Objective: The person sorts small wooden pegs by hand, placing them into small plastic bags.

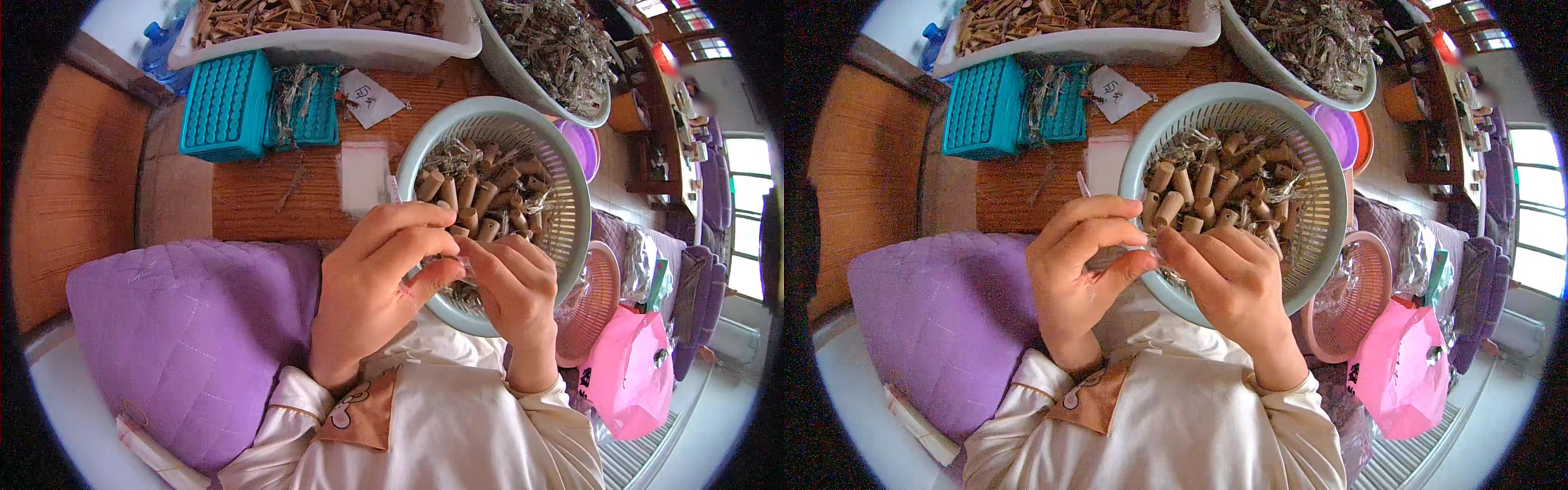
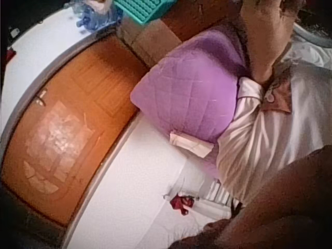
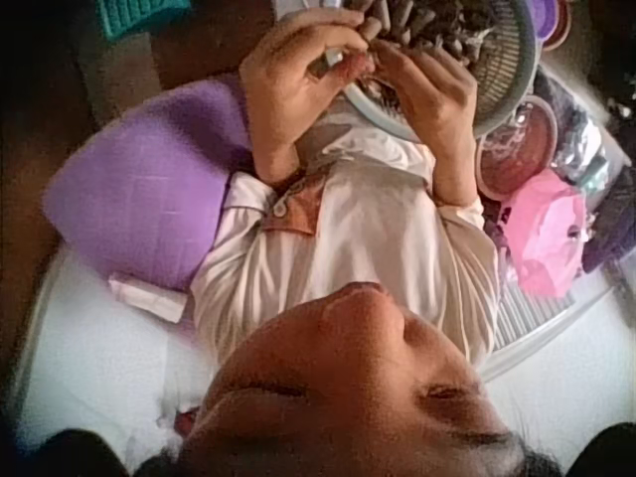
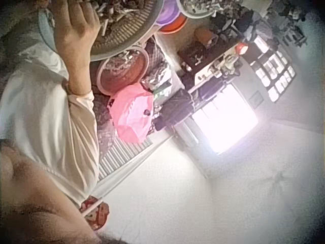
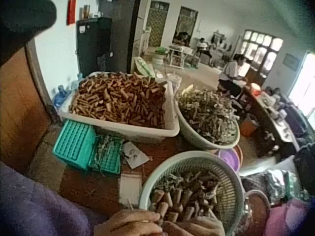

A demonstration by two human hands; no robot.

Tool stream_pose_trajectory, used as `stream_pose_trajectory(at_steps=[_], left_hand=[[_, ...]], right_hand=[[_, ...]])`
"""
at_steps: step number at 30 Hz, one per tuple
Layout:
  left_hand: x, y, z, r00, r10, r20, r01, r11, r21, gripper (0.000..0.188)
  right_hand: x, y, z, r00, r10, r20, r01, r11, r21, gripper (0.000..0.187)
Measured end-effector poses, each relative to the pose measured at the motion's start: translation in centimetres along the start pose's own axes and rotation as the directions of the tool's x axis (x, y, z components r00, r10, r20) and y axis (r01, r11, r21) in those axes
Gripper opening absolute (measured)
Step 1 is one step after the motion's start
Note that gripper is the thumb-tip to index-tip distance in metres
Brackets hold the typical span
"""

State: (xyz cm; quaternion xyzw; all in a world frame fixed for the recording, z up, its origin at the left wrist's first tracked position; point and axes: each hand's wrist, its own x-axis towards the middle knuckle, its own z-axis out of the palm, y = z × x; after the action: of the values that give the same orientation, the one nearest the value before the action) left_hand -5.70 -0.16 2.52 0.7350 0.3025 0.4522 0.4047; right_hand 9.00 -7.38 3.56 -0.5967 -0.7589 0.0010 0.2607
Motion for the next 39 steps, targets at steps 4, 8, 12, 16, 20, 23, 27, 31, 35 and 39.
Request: stream_pose_trajectory(at_steps=[4,8,12,16,20,23,27,31,35,39], left_hand=[[-0.1,-0.2,-0.2,1.000,0.015,0.015,-0.015,1.000,0.015,0.022],[-0.1,-0.4,-0.4,0.995,-0.001,0.099,0.002,1.000,-0.010,0.020],[0.0,-0.6,-0.3,0.980,-0.021,0.199,0.016,1.000,0.022,0.017],[0.0,-0.2,-0.3,0.975,-0.094,0.201,0.094,0.996,0.007,0.016],[-0.4,-1.1,0.2,0.974,-0.045,0.221,0.081,0.984,-0.156,0.014],[-1.0,-1.2,-0.7,0.955,-0.282,0.093,0.294,0.859,-0.420,0.020],[-0.1,-4.2,-4.1,0.925,-0.232,-0.302,0.018,0.819,-0.573,0.014],[-0.6,-2.8,-0.7,0.947,-0.176,-0.269,0.055,0.914,-0.402,0.025],[-0.5,-0.7,1.8,0.981,0.119,-0.152,-0.118,0.993,0.018,0.029],[-0.5,-0.4,2.5,0.974,0.189,-0.126,-0.181,0.981,0.075,0.025]], right_hand=[[-0.1,0.2,0.1,0.999,-0.033,0.017,0.033,0.999,-0.021,0.034],[-0.1,0.3,0.3,0.999,-0.052,0.015,0.052,0.998,-0.027,0.033],[0.0,0.4,0.5,0.999,-0.043,0.021,0.043,0.999,-0.027,0.032],[0.3,0.0,-0.3,0.994,0.029,0.107,-0.029,1.000,0.004,0.028],[0.0,0.4,-0.2,0.996,0.033,0.084,-0.036,0.999,0.040,0.028],[-0.4,1.0,-0.5,0.997,0.036,0.073,-0.044,0.992,0.120,0.021],[-0.7,1.4,-1.3,0.977,0.201,-0.063,-0.188,0.966,0.175,0.021],[-0.8,0.9,-1.4,0.931,0.361,-0.042,-0.341,0.908,0.243,0.017],[-0.7,0.4,-1.2,0.884,0.465,-0.037,-0.436,0.852,0.291,0.016],[-0.9,0.6,-0.9,0.913,0.409,-0.013,-0.390,0.879,0.276,0.016]])
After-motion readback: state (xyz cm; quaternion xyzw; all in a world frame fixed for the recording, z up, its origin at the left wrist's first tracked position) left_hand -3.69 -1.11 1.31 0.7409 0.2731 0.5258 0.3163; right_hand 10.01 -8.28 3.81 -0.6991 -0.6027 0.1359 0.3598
